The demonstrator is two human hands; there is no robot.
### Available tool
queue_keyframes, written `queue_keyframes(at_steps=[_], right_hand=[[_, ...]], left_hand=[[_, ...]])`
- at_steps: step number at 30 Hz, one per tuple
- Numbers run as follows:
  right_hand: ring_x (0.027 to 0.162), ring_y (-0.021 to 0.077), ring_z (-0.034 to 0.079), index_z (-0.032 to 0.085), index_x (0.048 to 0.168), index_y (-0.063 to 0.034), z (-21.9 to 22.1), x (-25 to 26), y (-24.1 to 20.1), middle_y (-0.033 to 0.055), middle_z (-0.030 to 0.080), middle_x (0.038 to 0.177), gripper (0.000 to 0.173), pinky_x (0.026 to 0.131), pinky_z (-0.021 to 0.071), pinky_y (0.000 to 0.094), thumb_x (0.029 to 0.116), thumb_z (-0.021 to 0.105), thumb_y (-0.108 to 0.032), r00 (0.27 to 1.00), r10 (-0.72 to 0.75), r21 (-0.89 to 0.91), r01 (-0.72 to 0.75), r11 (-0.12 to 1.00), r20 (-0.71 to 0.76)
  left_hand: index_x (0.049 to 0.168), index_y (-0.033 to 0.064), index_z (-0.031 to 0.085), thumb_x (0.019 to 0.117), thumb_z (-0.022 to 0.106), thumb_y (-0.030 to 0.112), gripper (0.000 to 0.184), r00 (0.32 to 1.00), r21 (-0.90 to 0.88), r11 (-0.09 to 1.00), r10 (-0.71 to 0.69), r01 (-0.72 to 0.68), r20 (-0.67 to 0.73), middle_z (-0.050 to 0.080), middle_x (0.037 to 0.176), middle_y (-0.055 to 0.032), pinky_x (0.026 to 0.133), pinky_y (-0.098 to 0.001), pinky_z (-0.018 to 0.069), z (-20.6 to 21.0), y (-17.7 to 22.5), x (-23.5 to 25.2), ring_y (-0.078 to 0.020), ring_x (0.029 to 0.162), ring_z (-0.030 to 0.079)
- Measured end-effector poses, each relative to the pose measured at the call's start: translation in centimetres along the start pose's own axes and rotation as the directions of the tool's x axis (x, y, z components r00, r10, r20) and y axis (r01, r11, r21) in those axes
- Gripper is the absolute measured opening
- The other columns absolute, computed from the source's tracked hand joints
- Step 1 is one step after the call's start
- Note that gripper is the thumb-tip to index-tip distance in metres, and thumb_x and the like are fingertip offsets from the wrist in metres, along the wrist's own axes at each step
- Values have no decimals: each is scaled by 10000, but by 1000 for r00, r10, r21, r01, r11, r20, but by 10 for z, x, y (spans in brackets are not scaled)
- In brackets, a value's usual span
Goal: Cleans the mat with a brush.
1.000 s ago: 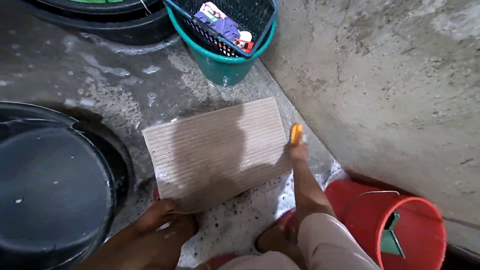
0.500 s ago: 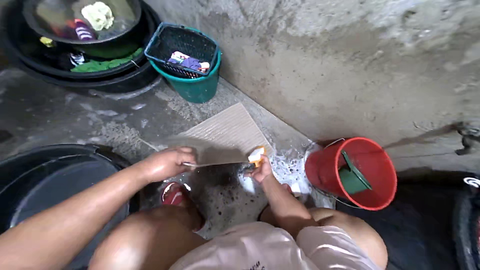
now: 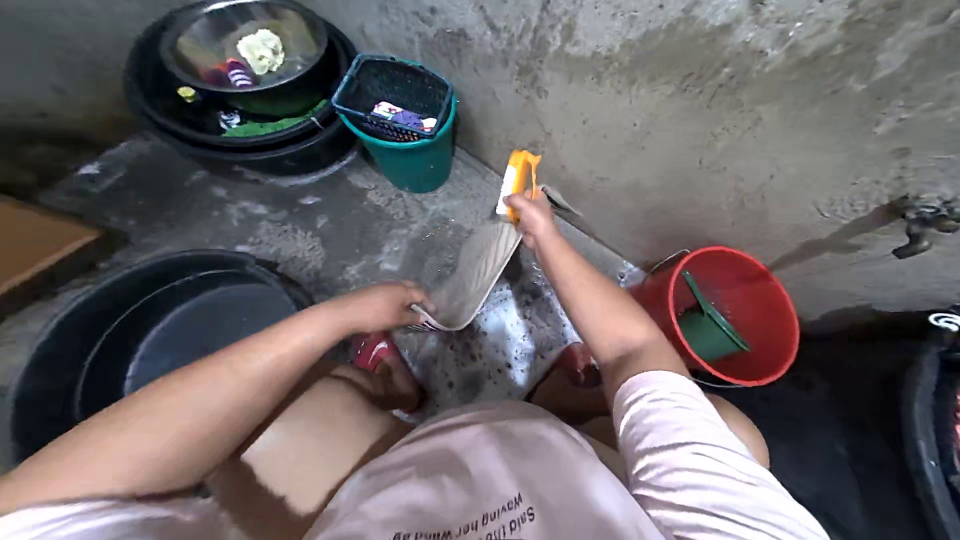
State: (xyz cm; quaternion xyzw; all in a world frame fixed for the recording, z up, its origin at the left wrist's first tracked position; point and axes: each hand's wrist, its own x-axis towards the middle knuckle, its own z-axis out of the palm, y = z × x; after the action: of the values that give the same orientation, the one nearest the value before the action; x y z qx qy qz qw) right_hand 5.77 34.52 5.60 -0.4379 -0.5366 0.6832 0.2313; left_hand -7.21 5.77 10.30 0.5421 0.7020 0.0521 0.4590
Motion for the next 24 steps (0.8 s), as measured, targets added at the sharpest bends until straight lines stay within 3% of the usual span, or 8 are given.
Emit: queue_keyframes(at_steps=[3, 7, 11, 13, 15, 19, 22, 24], right_hand=[[754, 207, 612, 515, 1152, -10, 8, -28, -17, 131, 608, 927, 437, 634, 545, 388, 809, 770, -104, 997, 16, -85, -10, 996, 72], [802, 221, 638, 509, 1157, -18, -3, -61, -36, 146, 633, 973, 491, 680, 565, 408, 771, 803, -93, 972, -8, -317, 84, 945, 234], [885, 241, 646, 517, 1189, 1, -36, -77, -79, 162, 630, 1027, 560, 767, 578, 450, 724, 825, -49, 888, -32, -509, 292, 809, 459], [900, 205, 632, 530, 1164, -6, -52, -83, -101, 130, 631, 1035, 550, 775, 566, 420, 698, 821, -34, 828, -31, -528, 386, 757, 560], [887, 172, 622, 533, 1128, -19, -60, -91, -118, 100, 627, 1023, 537, 755, 555, 384, 667, 806, -42, 773, -16, -536, 454, 712, 634], [826, 151, 615, 543, 1123, -19, -58, -102, -136, 78, 621, 956, 558, 710, 550, 357, 629, 802, -9, 686, -9, -509, 549, 663, 728], [806, 112, 614, 537, 1066, -46, -53, -107, -142, 40, 625, 927, 530, 698, 545, 311, 603, 793, -27, 593, -55, -406, 613, 677, 804], [799, 86, 615, 532, 1049, -54, -55, -104, -142, 22, 626, 924, 529, 692, 548, 285, 588, 792, -66, 546, -100, -333, 635, 697, 832]], left_hand=[[1445, 82, 547, 1016, 647, 346, 513, 980, -126, 986, -129, 110, -149, 581, 1395, -213, 1092, -610, 431, -20, -9, 16, -380, 1275, 574], [1522, 52, 423, 1041, 605, 308, 575, 879, -414, 909, -237, 50, -415, 521, 1475, -212, 1122, -582, 409, -60, -2, 49, -360, 1347, 523], [1604, 32, 258, 880, 812, 309, 953, 773, -414, 910, -272, 14, -573, 353, 1595, -261, 1166, -628, 341, -83, 15, 79, -426, 1452, 389], [1620, 17, 195, 832, 837, 449, 1104, 790, -353, 935, -247, 41, -561, 250, 1641, -278, 1196, -633, 284, -81, 15, 90, -440, 1503, 296], [1625, 6, 156, 909, 722, 546, 1061, 843, -346, 938, -212, 32, -495, 197, 1660, -279, 1216, -627, 242, -71, 12, 96, -437, 1528, 243], [1604, 103, 314, 1013, 270, 725, 859, 884, -598, 802, -287, 11, -369, 371, 1618, -182, 1193, -607, 311, -35, -2, 97, -343, 1482, 378], [1436, 106, 559, 944, 196, 834, 951, 885, -714, 690, -401, 121, -238, 613, 1373, -213, 1064, -614, 456, -13, -17, 89, -358, 1282, 588], [1374, 60, 594, 955, 224, 818, 941, 898, -743, 651, -407, 155, -169, 645, 1300, -223, 1024, -598, 488, -5, -20, 80, -354, 1218, 622]])
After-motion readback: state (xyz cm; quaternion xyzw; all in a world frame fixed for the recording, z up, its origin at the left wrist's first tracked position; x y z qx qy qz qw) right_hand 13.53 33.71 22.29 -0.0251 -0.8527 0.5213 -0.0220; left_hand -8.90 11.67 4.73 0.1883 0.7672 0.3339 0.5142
